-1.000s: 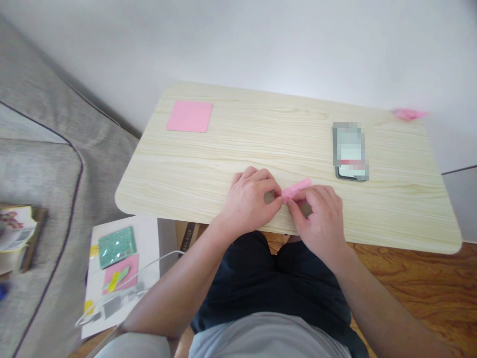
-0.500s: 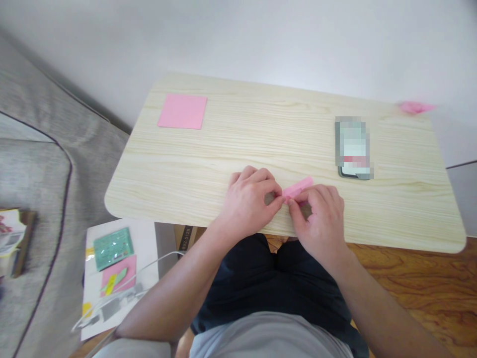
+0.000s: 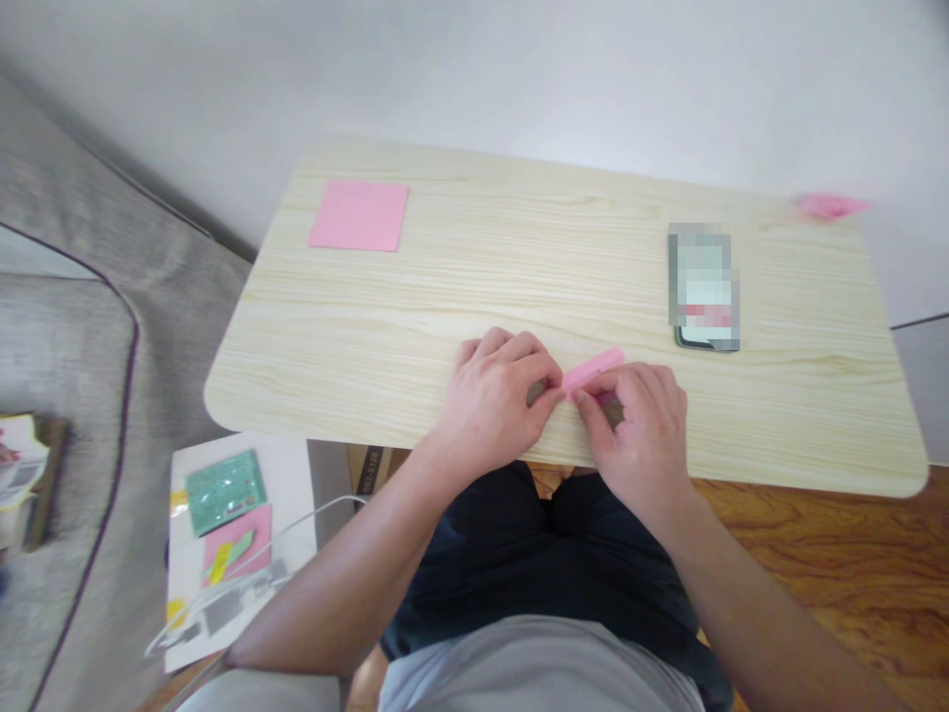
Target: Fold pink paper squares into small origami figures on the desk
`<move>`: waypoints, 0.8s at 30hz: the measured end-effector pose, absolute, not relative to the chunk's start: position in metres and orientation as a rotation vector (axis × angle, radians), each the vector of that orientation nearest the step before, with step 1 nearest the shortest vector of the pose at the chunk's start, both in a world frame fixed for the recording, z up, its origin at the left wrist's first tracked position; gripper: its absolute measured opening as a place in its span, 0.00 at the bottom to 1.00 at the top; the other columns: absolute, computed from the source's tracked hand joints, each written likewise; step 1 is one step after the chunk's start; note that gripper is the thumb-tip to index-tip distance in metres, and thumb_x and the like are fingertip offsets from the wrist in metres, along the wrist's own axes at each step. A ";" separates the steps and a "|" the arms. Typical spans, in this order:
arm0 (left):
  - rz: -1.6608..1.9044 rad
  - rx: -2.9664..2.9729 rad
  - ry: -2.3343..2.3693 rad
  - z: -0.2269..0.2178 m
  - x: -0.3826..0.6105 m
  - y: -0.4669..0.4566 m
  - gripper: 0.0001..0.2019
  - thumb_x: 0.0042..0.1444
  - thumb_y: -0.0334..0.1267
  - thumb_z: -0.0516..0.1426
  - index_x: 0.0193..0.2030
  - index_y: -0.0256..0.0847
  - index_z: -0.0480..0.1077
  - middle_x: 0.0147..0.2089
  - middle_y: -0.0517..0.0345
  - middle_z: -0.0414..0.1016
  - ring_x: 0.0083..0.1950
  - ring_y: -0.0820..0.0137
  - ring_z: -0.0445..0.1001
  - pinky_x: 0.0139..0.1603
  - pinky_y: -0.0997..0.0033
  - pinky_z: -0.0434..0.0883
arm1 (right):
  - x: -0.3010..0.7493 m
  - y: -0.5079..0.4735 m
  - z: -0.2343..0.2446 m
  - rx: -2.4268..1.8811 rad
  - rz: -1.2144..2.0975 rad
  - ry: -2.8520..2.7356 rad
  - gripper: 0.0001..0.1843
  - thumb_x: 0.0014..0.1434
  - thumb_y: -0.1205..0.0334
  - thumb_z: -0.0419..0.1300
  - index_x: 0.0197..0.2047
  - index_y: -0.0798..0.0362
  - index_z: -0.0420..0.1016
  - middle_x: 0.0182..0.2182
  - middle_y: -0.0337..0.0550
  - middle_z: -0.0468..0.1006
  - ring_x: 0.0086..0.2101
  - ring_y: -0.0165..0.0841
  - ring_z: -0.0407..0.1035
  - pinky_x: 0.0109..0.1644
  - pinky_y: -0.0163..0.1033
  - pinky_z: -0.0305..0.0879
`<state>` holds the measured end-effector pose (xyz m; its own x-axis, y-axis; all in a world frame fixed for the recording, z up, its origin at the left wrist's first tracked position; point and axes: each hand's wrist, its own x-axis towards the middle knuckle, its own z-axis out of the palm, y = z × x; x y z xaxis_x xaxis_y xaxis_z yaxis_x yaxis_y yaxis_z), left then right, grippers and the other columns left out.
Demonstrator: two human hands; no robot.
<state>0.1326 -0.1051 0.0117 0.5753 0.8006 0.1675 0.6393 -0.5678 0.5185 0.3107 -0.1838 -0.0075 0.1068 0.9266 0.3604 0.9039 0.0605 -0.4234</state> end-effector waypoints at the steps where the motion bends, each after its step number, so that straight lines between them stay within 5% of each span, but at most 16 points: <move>1: 0.542 2.407 1.160 0.012 0.133 -0.105 0.03 0.64 0.41 0.62 0.40 0.47 0.77 0.48 0.59 0.78 0.54 0.60 0.69 0.55 0.54 0.63 | 0.311 -0.184 -0.007 -1.821 0.054 -1.781 0.05 0.65 0.59 0.65 0.38 0.48 0.74 0.37 0.43 0.78 0.44 0.43 0.68 0.51 0.51 0.62; 10: 0.554 2.383 1.127 0.013 0.129 -0.105 0.04 0.64 0.38 0.61 0.42 0.48 0.78 0.49 0.60 0.79 0.54 0.61 0.70 0.55 0.55 0.63 | 0.313 -0.189 -0.008 -1.700 0.087 -1.766 0.09 0.63 0.61 0.67 0.47 0.49 0.78 0.44 0.46 0.80 0.48 0.43 0.71 0.54 0.52 0.66; 24: 0.579 2.367 1.137 0.013 0.129 -0.107 0.07 0.63 0.36 0.59 0.40 0.48 0.79 0.49 0.58 0.79 0.54 0.61 0.70 0.57 0.55 0.64 | 0.312 -0.185 -0.007 -1.809 0.073 -1.766 0.04 0.66 0.58 0.64 0.40 0.46 0.81 0.40 0.45 0.79 0.44 0.43 0.69 0.49 0.51 0.63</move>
<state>0.1293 -0.1066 0.0133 0.5725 0.8011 0.1748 0.6128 -0.5596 0.5580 0.3121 -0.1845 -0.0073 0.1123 0.9246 0.3640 0.8915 0.0681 -0.4479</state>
